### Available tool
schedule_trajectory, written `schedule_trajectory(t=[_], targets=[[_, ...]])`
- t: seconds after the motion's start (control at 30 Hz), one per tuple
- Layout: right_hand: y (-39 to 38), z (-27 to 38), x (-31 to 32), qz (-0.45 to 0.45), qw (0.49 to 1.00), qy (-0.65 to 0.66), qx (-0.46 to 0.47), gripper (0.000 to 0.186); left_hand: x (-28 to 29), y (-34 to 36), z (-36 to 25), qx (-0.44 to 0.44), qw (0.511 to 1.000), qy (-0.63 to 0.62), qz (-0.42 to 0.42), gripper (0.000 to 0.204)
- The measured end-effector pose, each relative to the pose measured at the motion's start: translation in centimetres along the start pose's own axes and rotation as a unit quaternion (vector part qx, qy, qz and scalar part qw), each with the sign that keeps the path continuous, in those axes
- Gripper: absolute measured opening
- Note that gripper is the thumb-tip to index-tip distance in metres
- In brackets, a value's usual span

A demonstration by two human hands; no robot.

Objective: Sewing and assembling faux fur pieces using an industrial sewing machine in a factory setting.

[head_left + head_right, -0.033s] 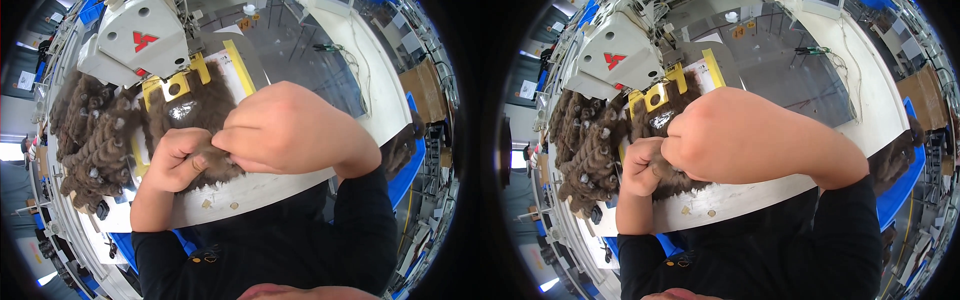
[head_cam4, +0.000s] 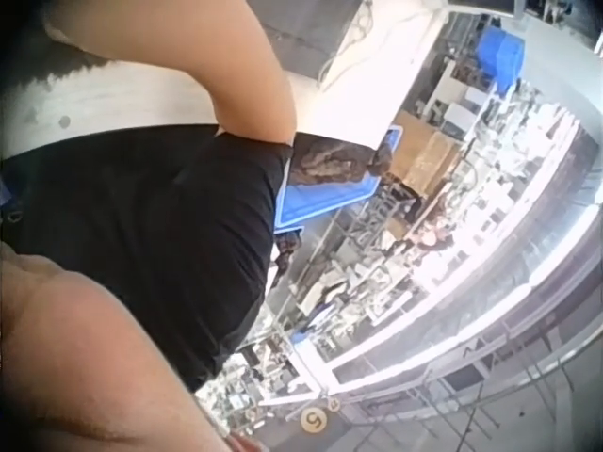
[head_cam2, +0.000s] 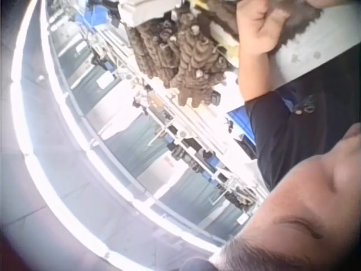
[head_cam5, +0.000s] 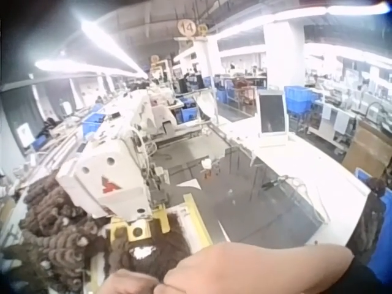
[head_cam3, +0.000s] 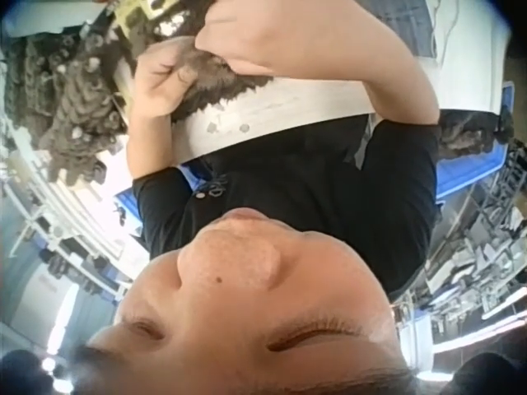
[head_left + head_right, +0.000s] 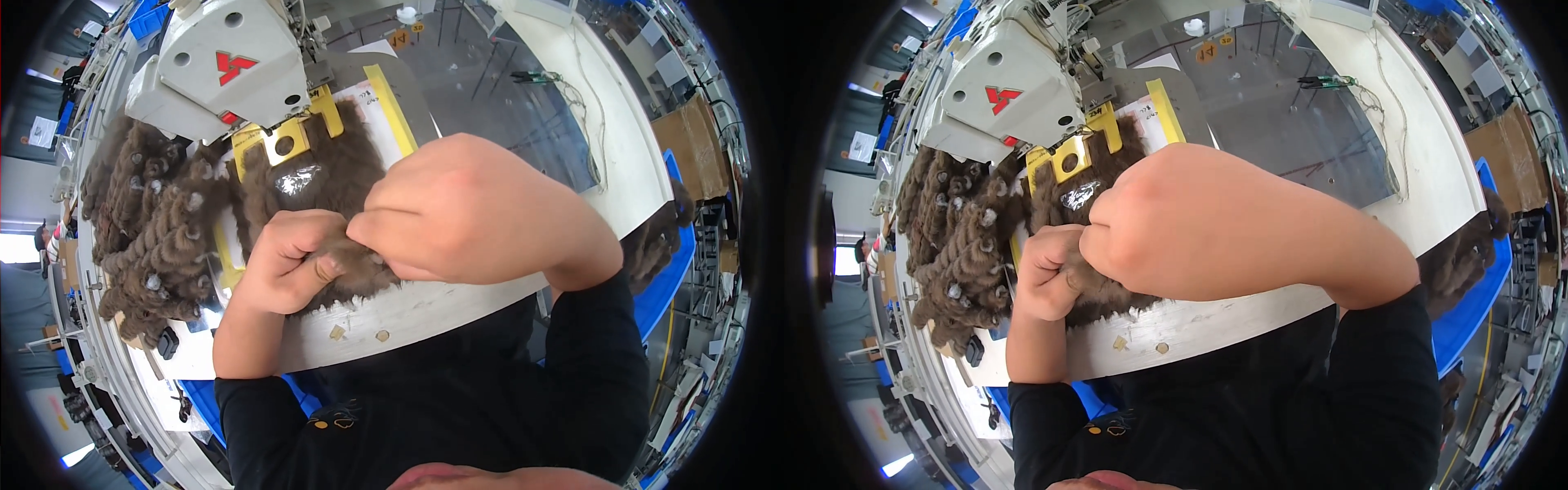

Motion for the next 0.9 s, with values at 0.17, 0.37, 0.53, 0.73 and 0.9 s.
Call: schedule_trajectory(t=[0.17,0.37,0.53,0.73,0.9], targets=[[0.3,0.1,-0.5,0.027,0.999,-0.022,0.035,0.015,0.0,-0.1,0.1,0.021,1.000,-0.013,0.014,0.035],[0.2,0.0,-0.1,0.016,1.000,-0.005,0.020,0.013,-0.5,-0.3,0.6,0.020,0.999,-0.028,-0.014,0.035],[0.2,0.1,-0.5,0.046,0.998,0.018,0.038,0.011,0.2,-0.4,0.6,0.014,0.999,0.006,0.047,0.018],[0.2,-0.7,-0.4,-0.066,0.990,0.123,0.000,0.014,0.4,-0.2,-1.6,-0.053,0.996,0.061,-0.033,0.019],[0.4,-0.3,0.2,-0.048,0.991,0.128,-0.001,0.026,0.4,-0.1,-2.2,-0.078,0.986,0.142,-0.041,0.020]])
Point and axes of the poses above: each hand's wrist, its own y-axis towards the middle knuckle, its own x-axis out of the back of the hand, z = x × y, the point moved 6 cm from there along y, towards the middle knuckle, and after that the axes turned 12 degrees about -z, right-handed, at the moved point
